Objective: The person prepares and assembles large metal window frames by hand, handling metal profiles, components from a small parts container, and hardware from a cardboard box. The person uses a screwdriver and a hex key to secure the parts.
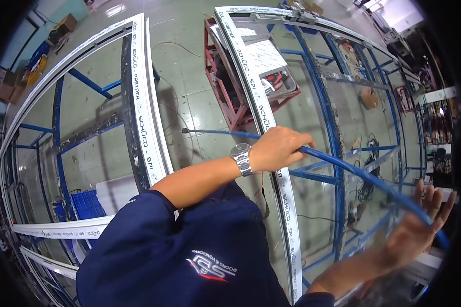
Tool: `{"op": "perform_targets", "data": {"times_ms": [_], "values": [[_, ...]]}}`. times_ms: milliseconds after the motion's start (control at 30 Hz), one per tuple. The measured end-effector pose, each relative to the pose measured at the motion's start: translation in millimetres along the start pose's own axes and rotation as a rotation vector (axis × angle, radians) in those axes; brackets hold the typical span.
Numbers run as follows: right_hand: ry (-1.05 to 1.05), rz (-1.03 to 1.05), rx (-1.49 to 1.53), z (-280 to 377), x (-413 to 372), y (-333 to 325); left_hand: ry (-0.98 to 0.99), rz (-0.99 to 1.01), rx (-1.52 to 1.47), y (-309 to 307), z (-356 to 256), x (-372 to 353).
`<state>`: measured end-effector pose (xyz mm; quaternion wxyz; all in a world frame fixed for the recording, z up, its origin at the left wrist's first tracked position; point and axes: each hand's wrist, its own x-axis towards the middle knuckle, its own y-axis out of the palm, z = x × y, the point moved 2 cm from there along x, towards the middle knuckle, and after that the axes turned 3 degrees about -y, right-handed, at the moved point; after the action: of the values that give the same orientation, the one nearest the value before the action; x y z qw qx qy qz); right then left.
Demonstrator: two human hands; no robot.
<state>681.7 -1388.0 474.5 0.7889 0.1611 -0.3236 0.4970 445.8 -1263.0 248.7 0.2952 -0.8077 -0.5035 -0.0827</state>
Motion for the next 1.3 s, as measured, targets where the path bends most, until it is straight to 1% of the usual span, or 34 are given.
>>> {"op": "perform_targets", "data": {"times_ms": [33,100,167,200,267,300,333,367,400,433,467,500,567,633,700,733,767,833,900,967,1033,1100,1133,1167,1233,1300], "values": [[0.007,0.028,0.042,-2.4,1.6,2.2,0.0,-0.027,0.042,0.0,1.0,3.3],[-0.061,0.176,0.064,-10.4,3.2,-8.6,0.001,-0.072,0.123,0.2,-1.0,10.0],[-0.033,0.161,0.078,-17.8,4.8,-21.0,0.016,-0.108,0.17,-1.3,-6.7,17.9],[0.007,0.106,0.074,-21.7,5.2,-28.1,0.03,-0.134,0.177,-2.4,-10.5,22.4],[0.007,0.049,0.076,-26.7,12.2,-46.5,0.026,-0.156,0.176,-5.7,-15.4,32.8],[-0.022,0.091,0.06,-25.3,16.0,-51.7,-0.026,-0.15,0.192,-9.0,-20.2,39.0],[-0.049,0.13,0.04,-21.2,18.2,-53.8,0.005,-0.222,0.182,-15.0,-29.0,46.1],[-0.07,0.142,0.022,-20.1,19.4,-58.4,-0.06,-0.259,0.087,-19.5,-28.3,49.9],[-0.091,0.153,0.004,-18.9,20.6,-63.0,-0.085,-0.266,0.107,-28.3,-38.1,56.0],[-0.087,0.188,0.032,-20.3,19.3,-71.8,-0.024,-0.309,0.221,-35.6,-38.9,61.3],[-0.082,0.226,0.062,-23.3,16.9,-80.5,-0.007,-0.339,0.243,-39.9,-39.5,66.0],[-0.07,0.235,0.1,-26.4,12.1,-82.6,-0.037,-0.335,0.355,-46.4,-44.1,69.6],[-0.01,0.232,0.153,-37.7,1.2,-88.3,-0.036,-0.373,0.447,-55.6,-37.7,75.7],[0.084,0.207,0.186,-58.6,-13.1,-93.6,-0.078,-0.366,0.434,-61.7,-44.0,78.9],[0.172,0.236,0.247,-77.8,-26.0,-94.3,-0.139,-0.357,0.404,-64.9,-44.7,83.9],[0.263,0.237,0.216,-86.7,-33.9,-90.8,-0.156,-0.346,0.383,-65.0,-46.4,86.6],[0.353,0.236,0.181,-95.4,-41.9,-84.4,-0.171,-0.334,0.36,-63.8,-47.7,90.8],[0.597,0.267,0.188,-116.1,-59.0,-64.0,-0.127,-0.259,0.298,-59.2,-49.4,102.0],[0.687,0.421,0.124,-140.8,-72.9,-32.6,-0.113,-0.185,0.223,-56.0,-43.8,114.6],[0.621,0.465,0.107,-159.5,-78.7,4.6,-0.185,-0.084,0.115,-55.7,-32.8,125.9],[0.559,0.501,0.069,-174.1,-77.6,41.6,-0.076,-0.014,-0.043,-51.7,-18.7,135.6],[0.504,0.517,0.005,-188.7,-67.0,79.9,-0.038,0.092,0.027,-51.1,-22.0,143.7],[0.493,0.528,-0.02,-194.6,-60.7,97.6,-0.072,0.148,0.063,-54.4,-31.9,148.5],[0.478,0.556,-0.072,-197.9,-55.1,113.0,-0.009,0.139,0.09,-55.6,-31.5,153.5],[0.445,0.613,-0.177,-202.3,-43.9,139.0,-0.006,0.161,0.001,-54.6,-21.9,161.2],[0.457,0.652,-0.079,-201.1,-33.9,160.6,0.093,0.169,0.043,-59.0,-17.8,166.9]]}}
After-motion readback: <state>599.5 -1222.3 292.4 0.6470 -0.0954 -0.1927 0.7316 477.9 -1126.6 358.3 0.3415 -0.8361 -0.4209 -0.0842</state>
